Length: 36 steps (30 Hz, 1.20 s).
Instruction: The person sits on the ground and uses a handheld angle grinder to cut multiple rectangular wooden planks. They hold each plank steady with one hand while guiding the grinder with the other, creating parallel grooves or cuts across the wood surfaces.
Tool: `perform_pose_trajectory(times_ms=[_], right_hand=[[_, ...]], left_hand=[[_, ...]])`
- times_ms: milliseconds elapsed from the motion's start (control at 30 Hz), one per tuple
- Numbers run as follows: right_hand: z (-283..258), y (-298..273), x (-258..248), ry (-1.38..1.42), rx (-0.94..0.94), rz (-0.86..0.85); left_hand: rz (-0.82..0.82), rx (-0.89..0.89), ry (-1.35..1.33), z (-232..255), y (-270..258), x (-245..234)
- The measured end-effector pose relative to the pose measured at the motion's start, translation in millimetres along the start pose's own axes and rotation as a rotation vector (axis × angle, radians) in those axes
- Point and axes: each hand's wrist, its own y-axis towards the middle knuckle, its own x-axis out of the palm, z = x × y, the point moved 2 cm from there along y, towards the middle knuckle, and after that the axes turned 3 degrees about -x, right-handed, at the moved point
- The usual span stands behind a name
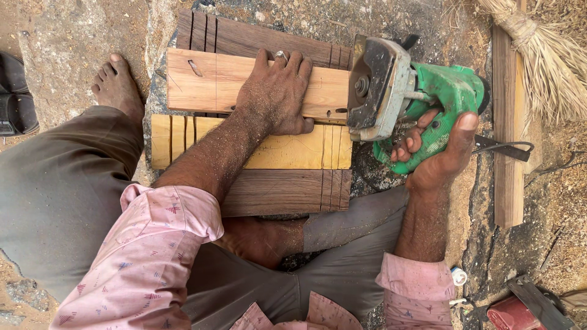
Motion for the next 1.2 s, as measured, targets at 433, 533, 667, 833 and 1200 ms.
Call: perform_pose_trajectory(times_ms=[433, 533, 667, 833, 1200], right_hand=[[-0.9, 86.2, 16.5, -0.036, -0.098, -0.101], [-17.5, 42.6, -19.5, 0.042, -0.117, -0.152], [-21.9, -32.9, -58.4, 0.095, -0.077, -0.215], [-4.5, -74.7, -60.6, 0.182, 0.099, -0.042], [5.7, -42.3, -32.1, 0.055, -0.045, 0.009]], left_hand=[[0.024, 0.020, 0.046, 0.8, 0.9, 0.6], [-0.022, -0.013, 0.051, -1.7, 2.8, 1.5], [0.079, 0.018, 0.066, -0.3, 1.0, 4.3], [-0.007, -0.004, 0.061, -3.0, 2.8, 5.8], [0.027, 0.012, 0.074, -0.8, 3.0, 0.4]])
